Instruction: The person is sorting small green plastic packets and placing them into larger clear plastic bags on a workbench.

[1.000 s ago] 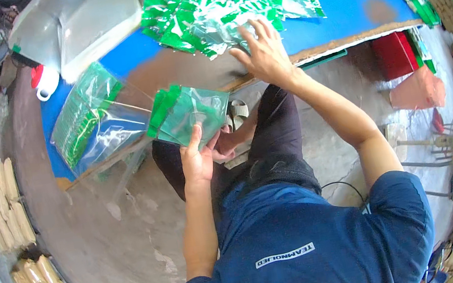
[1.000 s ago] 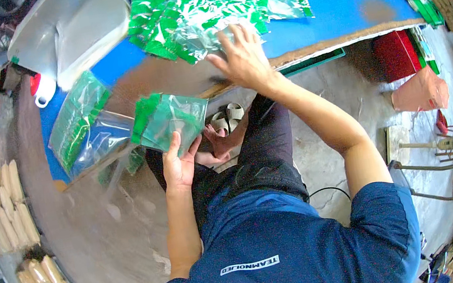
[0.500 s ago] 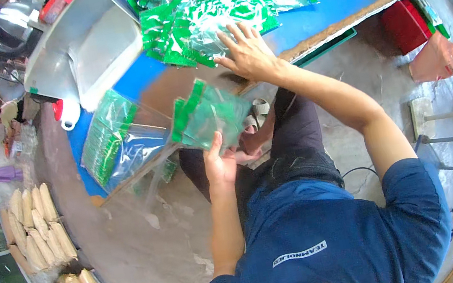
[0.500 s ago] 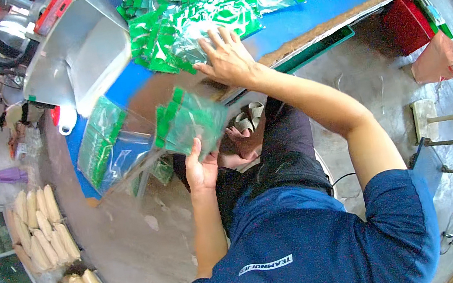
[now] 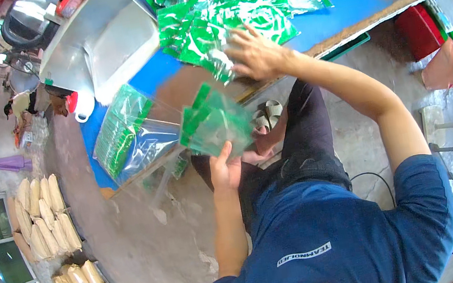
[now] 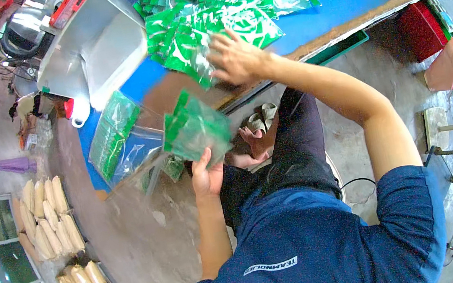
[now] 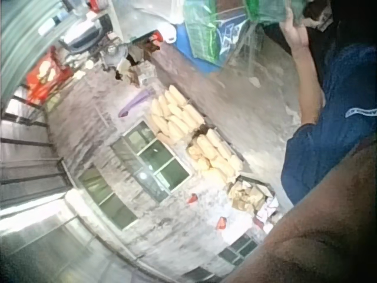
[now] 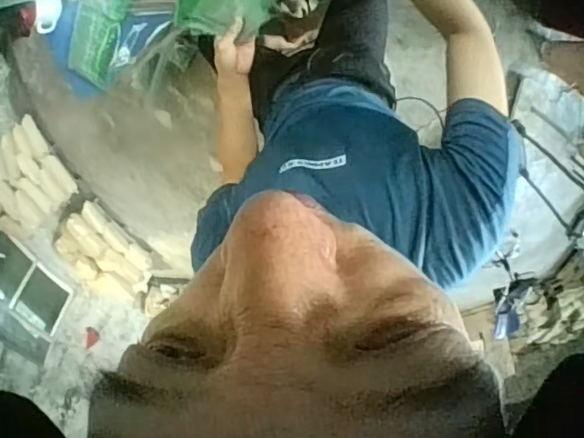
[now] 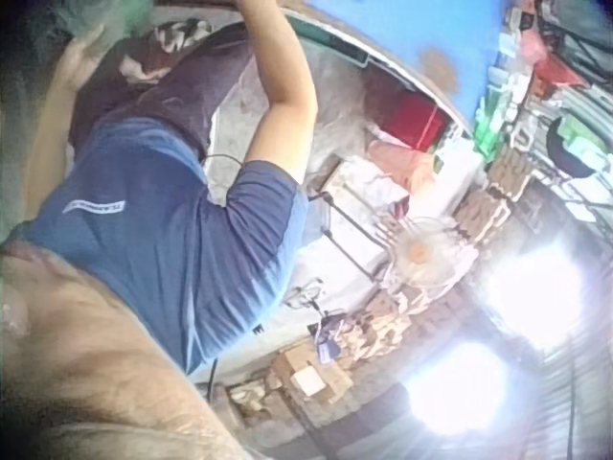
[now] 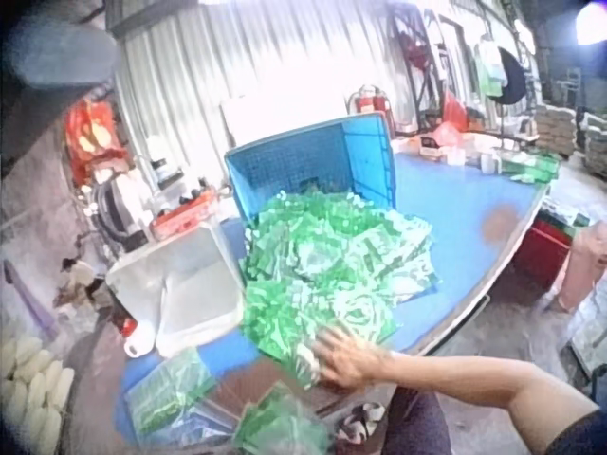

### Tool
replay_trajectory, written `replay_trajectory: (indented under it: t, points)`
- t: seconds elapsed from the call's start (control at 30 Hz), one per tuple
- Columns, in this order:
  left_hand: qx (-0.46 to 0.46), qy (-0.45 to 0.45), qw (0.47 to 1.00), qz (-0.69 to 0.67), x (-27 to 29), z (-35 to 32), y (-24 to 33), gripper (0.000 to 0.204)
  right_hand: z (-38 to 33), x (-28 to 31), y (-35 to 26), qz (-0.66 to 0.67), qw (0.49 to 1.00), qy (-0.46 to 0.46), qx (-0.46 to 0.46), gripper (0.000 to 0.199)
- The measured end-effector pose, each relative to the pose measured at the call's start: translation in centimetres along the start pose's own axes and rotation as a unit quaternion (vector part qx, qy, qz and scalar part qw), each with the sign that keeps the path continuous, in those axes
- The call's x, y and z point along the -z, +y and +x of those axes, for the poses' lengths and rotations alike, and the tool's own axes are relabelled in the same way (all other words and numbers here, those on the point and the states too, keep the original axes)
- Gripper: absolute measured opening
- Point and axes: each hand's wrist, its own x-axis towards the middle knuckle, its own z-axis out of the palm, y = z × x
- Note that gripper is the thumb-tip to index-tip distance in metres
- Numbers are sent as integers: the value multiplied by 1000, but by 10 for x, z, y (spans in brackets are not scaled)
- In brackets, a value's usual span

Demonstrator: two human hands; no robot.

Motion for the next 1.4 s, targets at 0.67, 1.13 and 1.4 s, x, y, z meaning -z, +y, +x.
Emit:
replay_trajectory:
  t: [0.67,1.13,1.4]
  points:
    - [53,-160,980,-108,5,-2,-14,58,-96,54,-39,237,943,149,-180,37]
    - [-150,-3,987,53,16,-19,10,57,-47,28,-51,126,991,-23,-35,56]
    - [10,-98,979,-177,-7,-5,-2,62,-32,34,-129,637,708,51,-301,31]
